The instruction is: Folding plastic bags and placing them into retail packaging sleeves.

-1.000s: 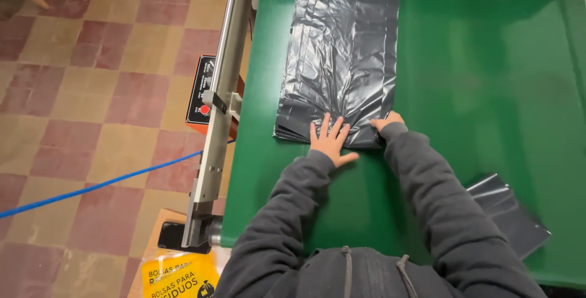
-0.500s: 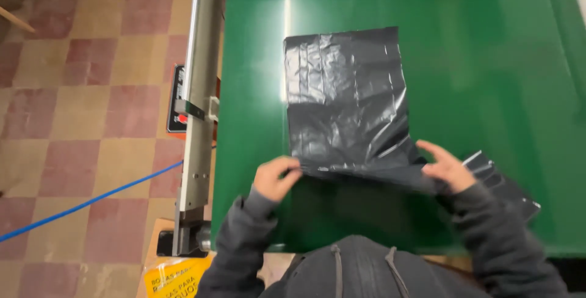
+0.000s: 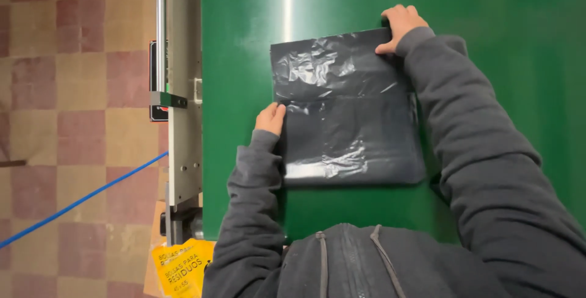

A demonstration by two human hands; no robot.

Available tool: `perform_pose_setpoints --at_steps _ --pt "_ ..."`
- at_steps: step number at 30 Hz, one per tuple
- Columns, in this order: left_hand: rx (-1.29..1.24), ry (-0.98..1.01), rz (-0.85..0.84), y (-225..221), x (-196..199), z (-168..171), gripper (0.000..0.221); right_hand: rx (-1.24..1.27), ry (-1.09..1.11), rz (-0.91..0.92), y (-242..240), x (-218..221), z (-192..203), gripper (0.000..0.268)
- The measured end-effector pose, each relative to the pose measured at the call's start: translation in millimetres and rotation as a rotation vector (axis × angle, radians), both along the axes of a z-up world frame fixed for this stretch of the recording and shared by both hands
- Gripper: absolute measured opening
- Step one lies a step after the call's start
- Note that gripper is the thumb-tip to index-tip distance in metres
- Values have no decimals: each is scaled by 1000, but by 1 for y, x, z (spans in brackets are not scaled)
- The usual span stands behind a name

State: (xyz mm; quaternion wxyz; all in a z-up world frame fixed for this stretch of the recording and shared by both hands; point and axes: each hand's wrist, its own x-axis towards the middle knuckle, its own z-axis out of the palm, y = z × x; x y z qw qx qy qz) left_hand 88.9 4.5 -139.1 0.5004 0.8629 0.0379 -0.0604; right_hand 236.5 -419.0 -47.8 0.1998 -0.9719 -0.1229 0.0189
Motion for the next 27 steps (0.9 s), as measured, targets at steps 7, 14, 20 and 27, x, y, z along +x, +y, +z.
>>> perform_pose_setpoints --at_steps 7,14,20,27 --pt "299 229 -176 -2 -22 58 43 -263 364 48 22 23 -26 39" --pt "407 305 -181 11 -20 51 45 158 -427 182 57 -171 122 30" --pt "378 260 -111 19 -26 52 28 142 -557 155 55 -315 81 37" --pt "737 -588 -209 -95 -73 146 39 174 -342 150 104 -292 86 53"
